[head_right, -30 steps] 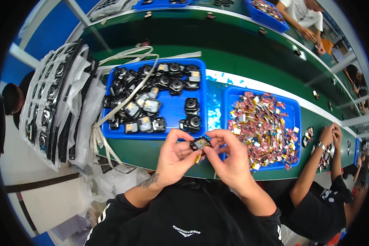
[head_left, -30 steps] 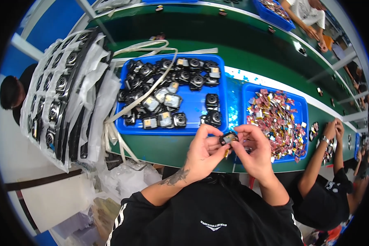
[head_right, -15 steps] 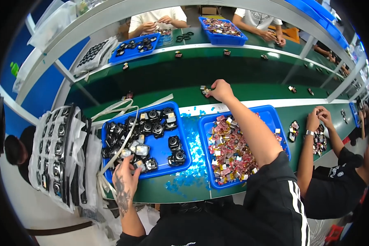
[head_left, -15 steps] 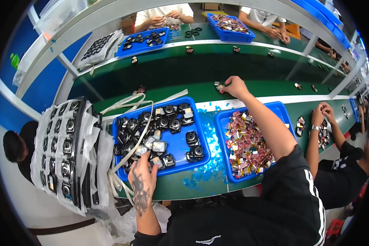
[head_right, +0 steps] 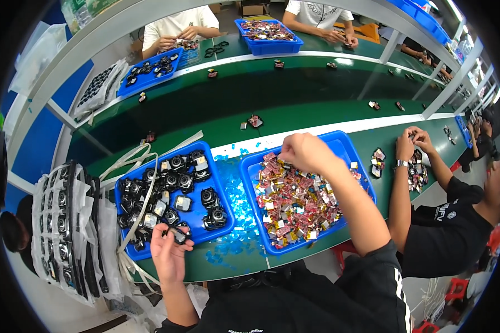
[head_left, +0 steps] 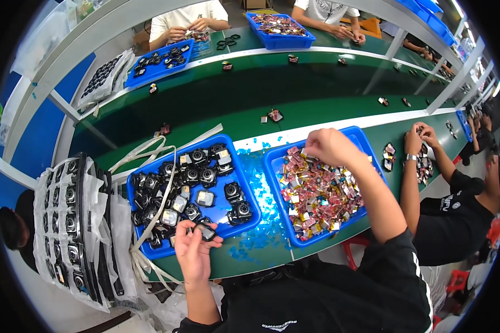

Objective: Assembling small electronic components at a factory workstation.

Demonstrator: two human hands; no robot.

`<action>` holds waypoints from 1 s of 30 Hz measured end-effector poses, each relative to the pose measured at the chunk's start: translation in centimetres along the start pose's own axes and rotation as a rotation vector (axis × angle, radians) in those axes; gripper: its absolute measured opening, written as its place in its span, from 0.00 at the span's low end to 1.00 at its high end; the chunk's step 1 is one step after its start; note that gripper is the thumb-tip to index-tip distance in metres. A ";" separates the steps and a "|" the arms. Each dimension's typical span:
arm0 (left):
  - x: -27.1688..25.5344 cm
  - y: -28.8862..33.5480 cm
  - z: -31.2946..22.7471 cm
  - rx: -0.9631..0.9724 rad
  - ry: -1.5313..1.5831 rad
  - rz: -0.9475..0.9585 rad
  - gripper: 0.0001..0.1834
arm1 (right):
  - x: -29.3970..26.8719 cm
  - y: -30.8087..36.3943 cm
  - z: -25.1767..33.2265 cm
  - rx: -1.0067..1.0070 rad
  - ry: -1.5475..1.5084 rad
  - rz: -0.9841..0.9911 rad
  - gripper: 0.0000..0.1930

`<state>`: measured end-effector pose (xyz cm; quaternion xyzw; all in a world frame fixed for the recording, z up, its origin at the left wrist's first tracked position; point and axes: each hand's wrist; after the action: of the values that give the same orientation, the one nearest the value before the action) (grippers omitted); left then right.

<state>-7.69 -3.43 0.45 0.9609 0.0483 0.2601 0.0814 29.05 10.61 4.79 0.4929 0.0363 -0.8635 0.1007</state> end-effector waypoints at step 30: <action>5.7 1.4 3.7 0.036 -0.489 0.254 0.10 | 0.4 10.1 1.6 -0.174 -0.120 -0.100 0.08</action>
<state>-0.83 -4.49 0.33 0.9948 -0.0891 0.0276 0.0405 29.63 0.44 5.58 0.4273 0.1297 -0.8889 0.1021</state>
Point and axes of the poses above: each hand's wrist, its own y-axis away from the middle knuckle, its own x-axis out of the palm, z = x × y, and after that the axes turned 3 degrees about -y, right-handed
